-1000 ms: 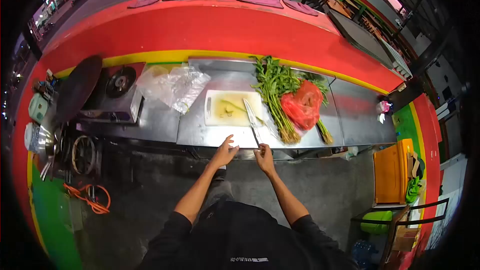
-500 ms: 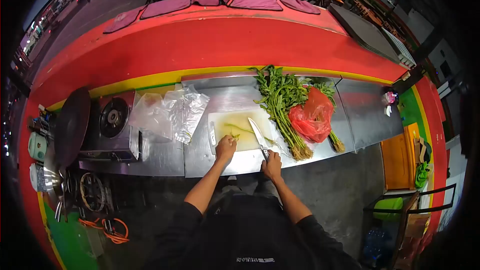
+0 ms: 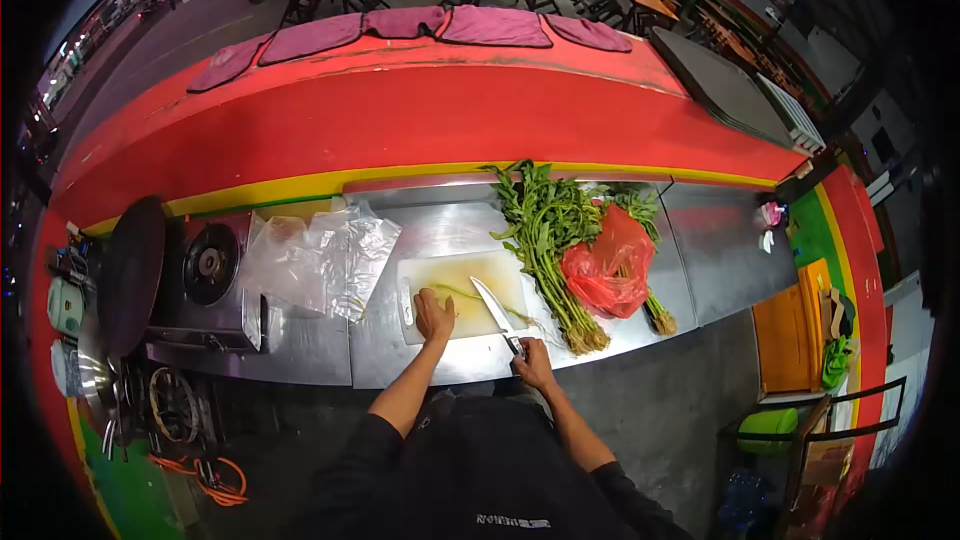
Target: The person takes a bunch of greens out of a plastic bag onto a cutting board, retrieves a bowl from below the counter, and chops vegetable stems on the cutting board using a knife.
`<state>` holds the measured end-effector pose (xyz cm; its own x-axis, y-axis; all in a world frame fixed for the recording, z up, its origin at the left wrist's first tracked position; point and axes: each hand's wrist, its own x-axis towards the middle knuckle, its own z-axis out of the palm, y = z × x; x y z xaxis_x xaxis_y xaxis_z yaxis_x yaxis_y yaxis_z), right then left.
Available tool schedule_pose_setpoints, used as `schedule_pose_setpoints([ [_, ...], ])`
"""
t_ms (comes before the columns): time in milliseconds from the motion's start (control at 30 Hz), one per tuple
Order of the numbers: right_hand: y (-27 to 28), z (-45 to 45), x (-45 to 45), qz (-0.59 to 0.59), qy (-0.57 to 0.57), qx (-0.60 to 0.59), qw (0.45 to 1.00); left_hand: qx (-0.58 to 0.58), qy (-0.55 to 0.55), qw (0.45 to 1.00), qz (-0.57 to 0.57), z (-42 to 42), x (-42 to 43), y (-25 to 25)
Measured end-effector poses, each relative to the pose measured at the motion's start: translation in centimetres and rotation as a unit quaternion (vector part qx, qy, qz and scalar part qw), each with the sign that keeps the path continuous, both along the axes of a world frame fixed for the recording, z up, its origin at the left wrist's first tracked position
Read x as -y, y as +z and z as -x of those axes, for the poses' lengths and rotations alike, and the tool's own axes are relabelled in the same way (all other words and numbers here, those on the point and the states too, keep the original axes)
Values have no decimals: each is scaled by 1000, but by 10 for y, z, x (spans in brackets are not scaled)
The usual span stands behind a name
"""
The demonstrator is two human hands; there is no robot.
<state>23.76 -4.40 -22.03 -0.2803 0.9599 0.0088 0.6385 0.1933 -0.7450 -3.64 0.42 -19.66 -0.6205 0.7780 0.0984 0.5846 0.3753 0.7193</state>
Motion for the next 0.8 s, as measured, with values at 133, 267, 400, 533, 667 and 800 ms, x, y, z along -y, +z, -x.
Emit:
schedule_pose_setpoints([
  [133,0,2,0,1,-20,-10,1000,14,-40,999,22,8,4,-3],
  [267,4,2,1,7,-23,-18,1000,1,-81,996,26,18,5,-9],
  [400,10,5,3,21,-33,-9,999,14,-134,990,-31,28,17,-11],
  [533,4,12,4,-36,-45,6,998,102,-186,976,-47,37,36,-11],
  [667,24,28,7,-36,-74,25,996,194,-148,970,1,41,49,-6],
  [800,24,38,7,-66,-85,87,990,164,-175,970,36,46,57,-7],
])
